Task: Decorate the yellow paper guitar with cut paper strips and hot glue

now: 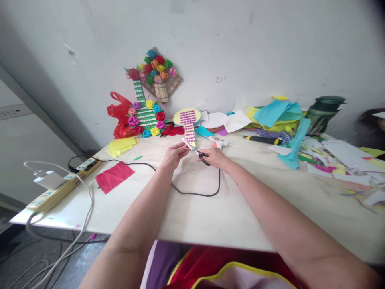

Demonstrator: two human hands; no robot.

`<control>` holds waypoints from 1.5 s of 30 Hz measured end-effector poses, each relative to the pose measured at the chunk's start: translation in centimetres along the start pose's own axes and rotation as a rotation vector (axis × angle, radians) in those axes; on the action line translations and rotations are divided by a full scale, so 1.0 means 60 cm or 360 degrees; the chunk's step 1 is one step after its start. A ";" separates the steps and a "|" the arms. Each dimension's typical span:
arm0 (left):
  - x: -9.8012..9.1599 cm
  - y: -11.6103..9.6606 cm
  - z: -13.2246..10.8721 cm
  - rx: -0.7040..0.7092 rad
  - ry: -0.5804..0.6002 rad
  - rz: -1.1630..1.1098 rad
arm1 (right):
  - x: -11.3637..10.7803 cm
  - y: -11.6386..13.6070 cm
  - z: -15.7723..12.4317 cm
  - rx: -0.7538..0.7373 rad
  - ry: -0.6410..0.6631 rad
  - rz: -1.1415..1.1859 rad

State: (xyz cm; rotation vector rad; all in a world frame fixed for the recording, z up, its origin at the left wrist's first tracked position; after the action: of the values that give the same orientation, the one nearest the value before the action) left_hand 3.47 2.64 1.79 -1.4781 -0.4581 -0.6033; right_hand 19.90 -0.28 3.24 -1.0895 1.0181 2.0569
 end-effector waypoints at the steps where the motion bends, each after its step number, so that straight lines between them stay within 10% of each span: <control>1: 0.000 0.000 0.000 -0.0002 0.0002 0.0000 | 0.000 0.001 0.000 -0.0003 0.0000 0.0012; 45: 0.014 0.009 -0.005 -0.0027 0.0085 0.0094 | -0.008 0.017 -0.002 0.0023 -0.0072 -0.0526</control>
State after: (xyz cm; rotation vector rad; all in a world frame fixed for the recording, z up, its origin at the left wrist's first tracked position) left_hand 4.44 2.25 1.87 -1.4828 -0.3673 -0.5994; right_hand 19.40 -0.97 3.95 -1.1158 0.7703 1.7968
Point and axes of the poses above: each hand's wrist, its own z-axis towards the middle knuckle, its own x-axis out of the palm, y = z × x, the point moved 5 cm from there along z, towards the middle knuckle, and after that the axes turned 14 degrees about -z, right-handed, at the moved point
